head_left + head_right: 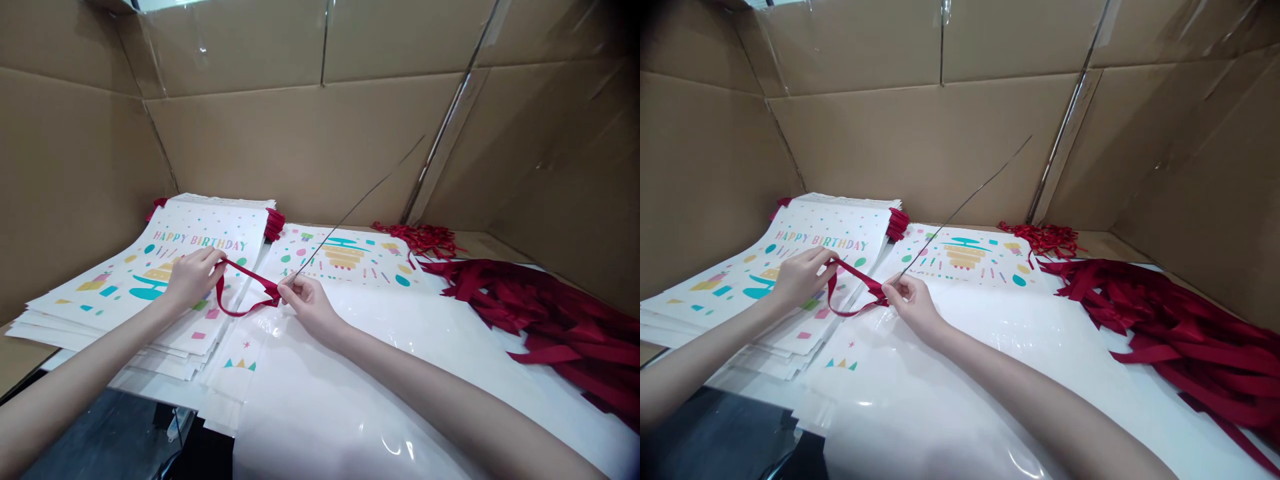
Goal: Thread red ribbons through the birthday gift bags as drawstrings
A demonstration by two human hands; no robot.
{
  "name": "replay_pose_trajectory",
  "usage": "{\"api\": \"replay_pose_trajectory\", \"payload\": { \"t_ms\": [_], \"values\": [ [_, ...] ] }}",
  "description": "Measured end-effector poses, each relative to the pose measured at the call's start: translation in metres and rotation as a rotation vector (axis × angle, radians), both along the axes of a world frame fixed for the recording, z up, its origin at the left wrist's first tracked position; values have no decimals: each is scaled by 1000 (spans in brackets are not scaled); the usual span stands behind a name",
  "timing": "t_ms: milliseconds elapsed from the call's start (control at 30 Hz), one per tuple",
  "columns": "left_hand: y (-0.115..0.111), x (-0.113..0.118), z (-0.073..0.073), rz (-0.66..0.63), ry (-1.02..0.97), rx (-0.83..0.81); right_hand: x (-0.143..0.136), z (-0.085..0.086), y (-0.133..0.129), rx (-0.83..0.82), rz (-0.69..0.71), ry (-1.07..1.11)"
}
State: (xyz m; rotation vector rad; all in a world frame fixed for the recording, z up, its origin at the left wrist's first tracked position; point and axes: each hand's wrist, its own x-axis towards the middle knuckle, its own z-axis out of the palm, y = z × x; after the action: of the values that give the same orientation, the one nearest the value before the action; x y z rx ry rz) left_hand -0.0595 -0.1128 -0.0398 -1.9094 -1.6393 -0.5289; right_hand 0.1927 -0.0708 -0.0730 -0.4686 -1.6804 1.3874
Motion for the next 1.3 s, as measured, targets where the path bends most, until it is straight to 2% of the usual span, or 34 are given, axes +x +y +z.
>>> {"api": "replay_pose_trajectory", "payload": {
  "t_ms": [133, 233, 433, 567, 633, 700, 833, 933, 1033, 1100, 1300],
  "values": [
    [3, -28, -4, 49, 72, 48, 0, -8, 8, -31, 17, -70],
    [3, -42, -11, 50, 120, 16, -1, -13, 10, -70, 57, -102],
    [3, -59, -28, -8, 120, -190, -3, -21, 10, -118, 135, -171],
    [3, -59, -20, -32, 69, -310, -3, -20, 9, -98, 139, -228],
    [2, -54, -9, -53, 36, -289, -3, -19, 8, -49, 126, -293],
    [3, -42, 3, -134, -7, -199, -3, -18, 7, 4, 104, -348],
    [8, 0, 24, -461, 60, -42, -3, -19, 6, 67, 67, -388],
    [17, 38, 31, -642, 192, -51, -3, -21, 7, 114, 41, -392],
    [28, 64, 31, -732, 313, -131, -4, -21, 7, 142, 12, -393],
    [34, 70, 27, -757, 352, -195, -4, -20, 7, 155, 29, -384],
    [42, 62, 13, -738, 279, -308, -3, -17, 4, 162, 24, -387]
  ]
}}
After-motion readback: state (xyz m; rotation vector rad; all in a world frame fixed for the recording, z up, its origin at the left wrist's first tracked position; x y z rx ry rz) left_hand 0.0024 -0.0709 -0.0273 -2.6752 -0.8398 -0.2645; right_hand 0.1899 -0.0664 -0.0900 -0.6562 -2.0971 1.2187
